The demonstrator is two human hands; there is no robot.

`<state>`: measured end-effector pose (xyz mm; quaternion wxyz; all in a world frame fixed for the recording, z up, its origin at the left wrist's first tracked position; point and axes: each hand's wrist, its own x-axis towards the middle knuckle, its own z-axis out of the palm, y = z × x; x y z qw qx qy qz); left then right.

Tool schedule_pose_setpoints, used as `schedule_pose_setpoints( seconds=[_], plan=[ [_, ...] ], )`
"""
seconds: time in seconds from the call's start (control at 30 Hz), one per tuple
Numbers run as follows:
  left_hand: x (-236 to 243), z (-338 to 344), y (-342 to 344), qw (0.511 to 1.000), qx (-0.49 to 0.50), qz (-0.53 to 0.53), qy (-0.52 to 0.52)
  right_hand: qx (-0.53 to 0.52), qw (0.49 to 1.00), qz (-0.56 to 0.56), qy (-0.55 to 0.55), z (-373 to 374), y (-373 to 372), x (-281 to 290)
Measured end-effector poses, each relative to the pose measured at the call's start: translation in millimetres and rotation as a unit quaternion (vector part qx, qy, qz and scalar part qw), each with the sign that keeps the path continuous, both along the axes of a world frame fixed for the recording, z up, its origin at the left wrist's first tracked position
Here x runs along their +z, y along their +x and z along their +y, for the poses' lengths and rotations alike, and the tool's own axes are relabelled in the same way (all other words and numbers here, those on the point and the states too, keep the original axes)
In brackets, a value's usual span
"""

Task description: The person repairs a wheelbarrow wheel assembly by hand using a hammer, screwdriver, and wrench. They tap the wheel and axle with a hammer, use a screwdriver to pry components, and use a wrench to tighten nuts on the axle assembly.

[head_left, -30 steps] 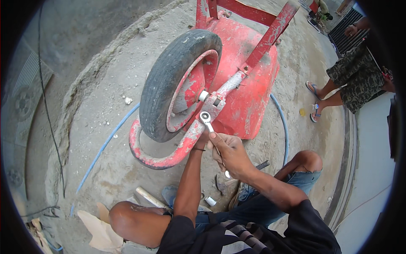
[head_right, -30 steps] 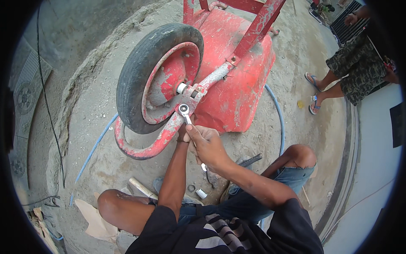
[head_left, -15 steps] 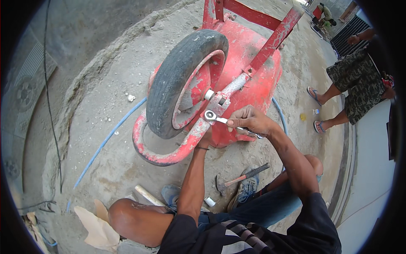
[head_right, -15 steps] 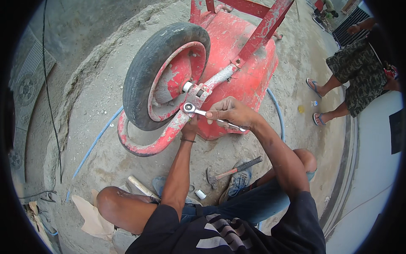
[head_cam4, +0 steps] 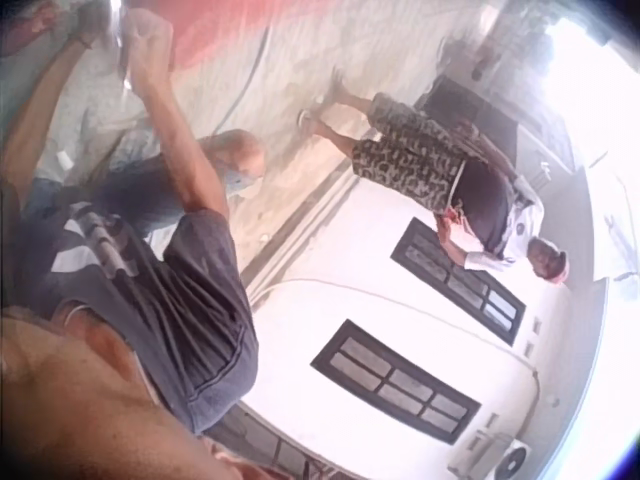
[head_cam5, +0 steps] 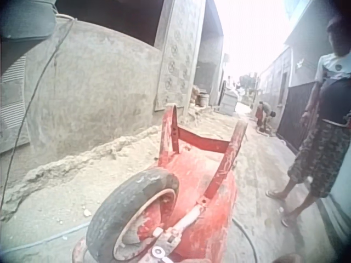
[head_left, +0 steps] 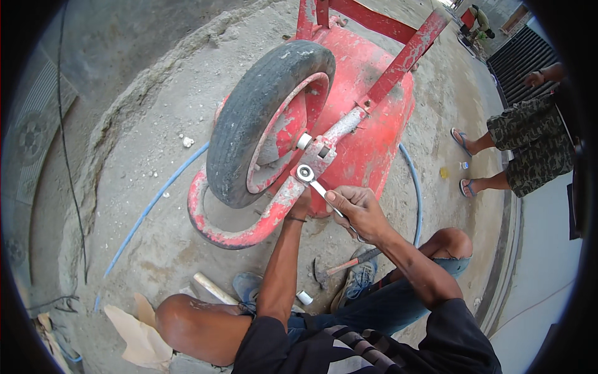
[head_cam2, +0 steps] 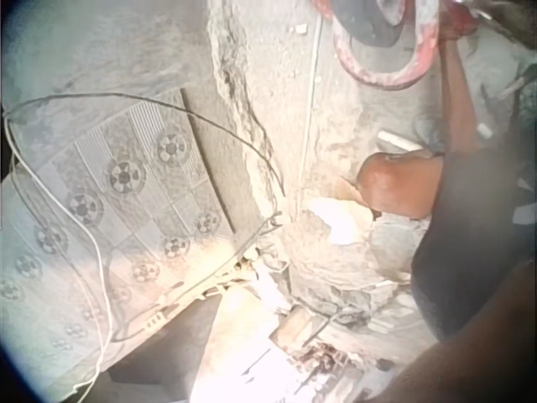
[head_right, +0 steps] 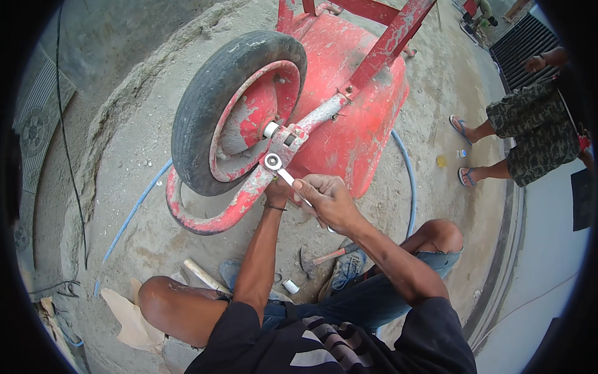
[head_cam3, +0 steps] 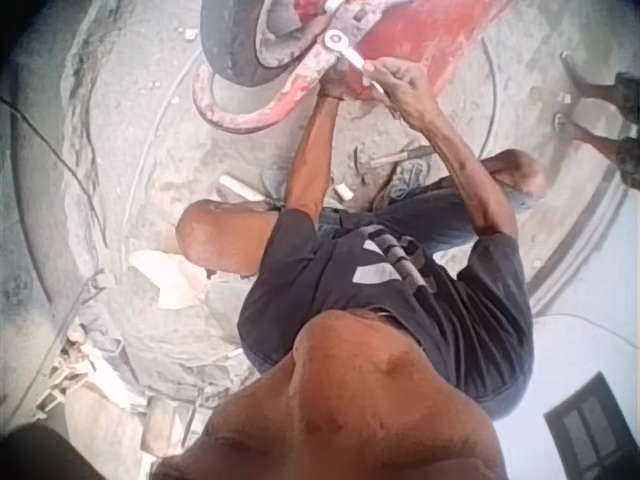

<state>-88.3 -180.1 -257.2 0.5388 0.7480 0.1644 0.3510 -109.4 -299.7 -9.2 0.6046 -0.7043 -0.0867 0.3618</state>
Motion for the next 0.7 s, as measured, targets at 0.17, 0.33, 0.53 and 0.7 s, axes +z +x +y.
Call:
schedule_pose_setpoints(
  seconds=[0.17, 0.33, 0.53, 0.7],
  plan=[
    [-2.9, 1.1, -4.3, 1.000, -0.014, 0.011, 0.014, -0.112, 0.991, 0.054, 0.042, 22.7, -37.1, -2.2],
    [0.4, 1.9, -7.8, 0.999, -0.027, 0.020, 0.024, -0.234, 0.968, 0.059, 0.066, 49.3, -68.5, -4.5],
    [-1.9, 7.7, -16.1, 0.998, -0.040, 0.036, 0.025, -0.222, 0.968, 0.082, 0.080, 57.9, -68.5, -5.7],
    [0.6, 5.3, -4.3, 0.997, -0.041, 0.057, 0.021, 0.035, 0.999, 0.033, 0.002, -4.9, 15.0, 13.3]
  ],
)
